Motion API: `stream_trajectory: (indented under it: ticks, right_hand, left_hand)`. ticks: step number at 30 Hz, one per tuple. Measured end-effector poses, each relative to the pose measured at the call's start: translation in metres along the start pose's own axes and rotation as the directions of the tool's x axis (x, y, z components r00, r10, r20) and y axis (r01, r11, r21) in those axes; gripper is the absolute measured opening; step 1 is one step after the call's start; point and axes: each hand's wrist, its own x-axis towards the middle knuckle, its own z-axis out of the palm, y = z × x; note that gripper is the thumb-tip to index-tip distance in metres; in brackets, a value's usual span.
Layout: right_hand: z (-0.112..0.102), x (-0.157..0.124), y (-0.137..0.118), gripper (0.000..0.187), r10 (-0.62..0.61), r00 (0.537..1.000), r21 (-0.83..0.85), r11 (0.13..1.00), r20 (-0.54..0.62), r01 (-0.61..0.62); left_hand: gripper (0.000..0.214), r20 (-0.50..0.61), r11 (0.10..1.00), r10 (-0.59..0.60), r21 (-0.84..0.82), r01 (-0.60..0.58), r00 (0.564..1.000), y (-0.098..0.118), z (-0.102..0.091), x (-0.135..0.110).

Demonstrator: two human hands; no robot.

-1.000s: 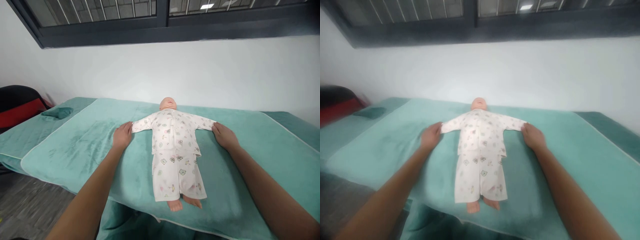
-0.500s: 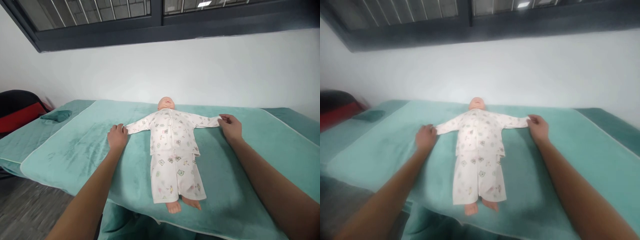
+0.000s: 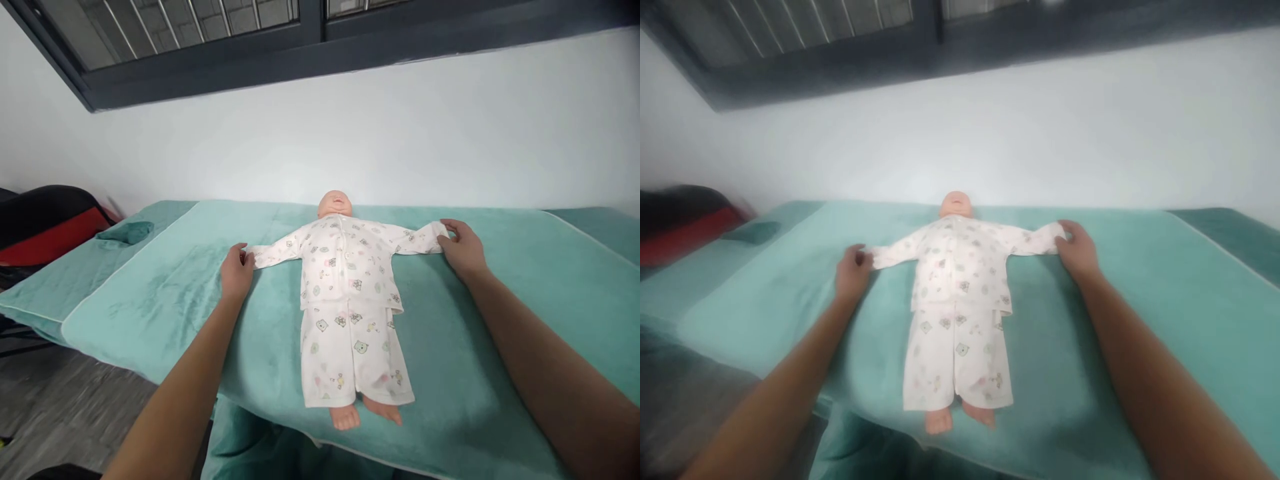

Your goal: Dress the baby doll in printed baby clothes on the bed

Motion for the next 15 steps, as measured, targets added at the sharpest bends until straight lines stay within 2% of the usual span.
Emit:
stream_trajectory:
  ticks: [3, 6, 11, 13, 15]
  right_hand:
    - [-0.007, -0.004, -0.014, 0.059, 0.12, 0.993, 0.049, 0.992, -0.02, -0.119]
    - [-0.009, -0.006, -0.02, 0.064, 0.142, 0.99, 0.04, 0.989, -0.021, -0.141]
    - [-0.006, -0.006, -0.017, 0.052, 0.171, 0.985, -0.144, 0.976, 0.024, -0.166]
    - [-0.008, -0.009, -0.021, 0.046, 0.159, 0.987, -0.196, 0.968, -0.01, -0.157]
    - [-0.011, -0.014, -0.03, 0.043, 0.098, 0.994, -0.206, 0.973, -0.056, -0.108]
  left_hand:
    - [0.034, -0.119, 1.0, 0.009, -0.025, -0.012, 0.993, 0.0, 0.001, 0.0]
    - [0.031, -0.187, 0.998, -0.029, -0.058, 0.018, 0.982, -0.005, 0.002, 0.002]
    - [0.03, -0.132, 0.999, -0.04, 0.022, 0.044, 0.99, -0.011, 0.005, 0.004]
    - [0.031, -0.109, 0.996, -0.016, 0.091, 0.026, 0.994, -0.011, 0.007, 0.003]
    - [0.033, -0.088, 0.986, 0.06, 0.158, -0.045, 0.994, -0.008, 0.007, 0.001]
